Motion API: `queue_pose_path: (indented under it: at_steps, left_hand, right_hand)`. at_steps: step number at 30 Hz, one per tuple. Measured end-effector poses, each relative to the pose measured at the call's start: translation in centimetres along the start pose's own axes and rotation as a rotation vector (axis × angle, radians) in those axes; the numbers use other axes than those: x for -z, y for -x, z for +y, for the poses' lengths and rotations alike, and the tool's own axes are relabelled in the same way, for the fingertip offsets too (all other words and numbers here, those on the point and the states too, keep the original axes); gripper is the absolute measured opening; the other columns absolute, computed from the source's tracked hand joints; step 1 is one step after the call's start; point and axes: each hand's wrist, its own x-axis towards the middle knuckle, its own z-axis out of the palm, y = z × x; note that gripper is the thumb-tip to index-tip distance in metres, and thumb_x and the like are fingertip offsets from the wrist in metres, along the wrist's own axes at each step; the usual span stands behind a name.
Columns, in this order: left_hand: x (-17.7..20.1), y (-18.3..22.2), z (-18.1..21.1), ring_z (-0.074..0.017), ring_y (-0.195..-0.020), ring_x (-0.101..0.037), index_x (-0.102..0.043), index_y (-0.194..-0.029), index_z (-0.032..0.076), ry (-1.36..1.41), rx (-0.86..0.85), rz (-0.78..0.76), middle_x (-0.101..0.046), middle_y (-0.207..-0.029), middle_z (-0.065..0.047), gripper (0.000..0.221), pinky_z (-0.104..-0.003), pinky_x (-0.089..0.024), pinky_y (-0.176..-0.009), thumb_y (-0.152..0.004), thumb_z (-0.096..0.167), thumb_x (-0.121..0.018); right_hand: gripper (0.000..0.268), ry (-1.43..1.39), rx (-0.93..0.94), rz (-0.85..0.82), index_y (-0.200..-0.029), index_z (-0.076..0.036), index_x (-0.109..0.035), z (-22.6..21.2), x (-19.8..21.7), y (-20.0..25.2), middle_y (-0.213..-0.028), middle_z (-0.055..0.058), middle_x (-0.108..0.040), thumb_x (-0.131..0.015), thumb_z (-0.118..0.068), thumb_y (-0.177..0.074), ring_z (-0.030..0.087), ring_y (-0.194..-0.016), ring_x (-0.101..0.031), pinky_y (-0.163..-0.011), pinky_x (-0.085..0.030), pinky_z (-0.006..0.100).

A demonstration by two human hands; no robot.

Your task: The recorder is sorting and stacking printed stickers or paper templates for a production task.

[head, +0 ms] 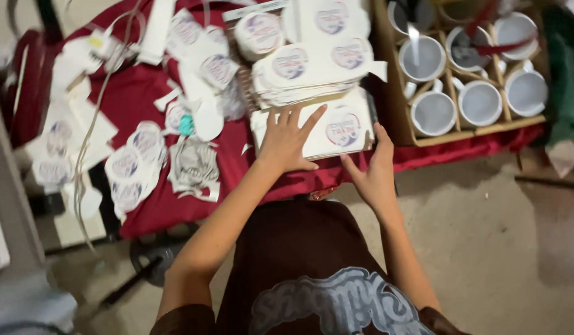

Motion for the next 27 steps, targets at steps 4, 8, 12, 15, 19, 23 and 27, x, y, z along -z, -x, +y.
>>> queue_pose_path:
  at_steps: [4,8,12,15,19,23,27]
  left_hand:
    - [-0.2,3.7,-1.3,-0.0457,-0.132,-0.044,-0.017,-0.159,0.026,0.008,0.081,0.104,-0.044,-0.146,-0.026,0.141,-0.068,-0.031,-0.108,-0.047,0.074,-0.088]
    - [1.7,8.9,-3.1,-0.0480,-0.141,-0.035,-0.031,-0.155,0.017,0.162,0.165,0.378,-0.040,-0.152,-0.028,0.122,-0.068,-0.025,-0.113,-0.059,0.072,-0.083]
    - [0.2,15.9,-6.6,-0.0436,-0.143,-0.042,-0.042,-0.153,0.003,0.464,0.547,0.655,-0.044,-0.153,-0.025,0.078,-0.053,-0.033,-0.122,-0.091,0.035,-0.078]
    - [-5.3,22.9,-11.5,-0.0447,-0.140,-0.047,-0.045,-0.150,-0.003,0.420,0.878,0.736,-0.049,-0.151,-0.027,0.065,-0.051,-0.037,-0.120,-0.101,0.029,-0.072]
    - [-14.5,33.0,-21.3,-0.0474,-0.131,-0.048,-0.048,-0.142,-0.006,0.459,1.286,0.725,-0.051,-0.141,-0.031,0.064,-0.052,-0.038,-0.113,-0.098,0.035,-0.069]
    - [-17.8,36.2,-28.1,-0.0464,-0.125,-0.053,-0.056,-0.131,-0.006,0.712,1.473,0.603,-0.062,-0.129,-0.032,0.061,-0.050,-0.042,-0.108,-0.099,0.044,-0.069]
    - [-17.5,35.5,-29.5,-0.0429,-0.111,-0.066,-0.055,-0.123,-0.006,0.719,1.455,0.577,-0.068,-0.116,-0.031,0.066,-0.047,-0.051,-0.097,-0.084,0.040,-0.081]
  right_hand:
    - [0.091,0.091,0.106,-0.044,-0.154,0.006,-0.034,-3.0,0.1,0.3,-0.159,0.030,-0.034,-0.086,-0.020,-0.085,0.046,-0.150,-0.032,-0.124,-0.030,0.051]
    - [0.089,0.182,0.183,-0.080,-0.155,-0.006,-0.040,-6.0,-0.4,-0.2,-0.163,0.030,-0.029,-0.088,-0.026,-0.082,0.051,-0.152,-0.023,-0.122,-0.026,0.060]
    - [0.081,0.348,0.270,-0.177,-0.151,-0.016,-0.051,-7.1,-2.6,-0.7,-0.164,0.023,-0.033,-0.088,-0.038,-0.083,0.051,-0.153,-0.023,-0.120,-0.023,0.068]
    - [0.080,0.428,0.253,-0.223,-0.148,-0.017,-0.055,-7.5,-3.3,-0.2,-0.162,0.021,-0.035,-0.088,-0.043,-0.079,0.052,-0.151,-0.023,-0.115,-0.021,0.070]
    - [0.079,0.395,0.245,-0.190,-0.150,-0.013,-0.054,-12.2,-5.8,0.1,-0.162,0.022,-0.037,-0.086,-0.038,-0.082,0.051,-0.151,-0.024,-0.115,-0.019,0.071]
    - [0.070,0.108,0.337,-0.197,-0.150,-0.008,-0.053,-19.4,-10.9,-0.1,-0.153,0.023,-0.045,-0.082,-0.029,-0.090,0.047,-0.146,-0.036,-0.120,-0.030,0.058]
    - [0.056,-0.032,0.583,-0.406,-0.140,-0.008,-0.060,-23.6,-20.7,-2.6,-0.139,0.021,-0.057,-0.080,-0.023,-0.090,0.040,-0.135,-0.050,-0.114,-0.041,0.048]
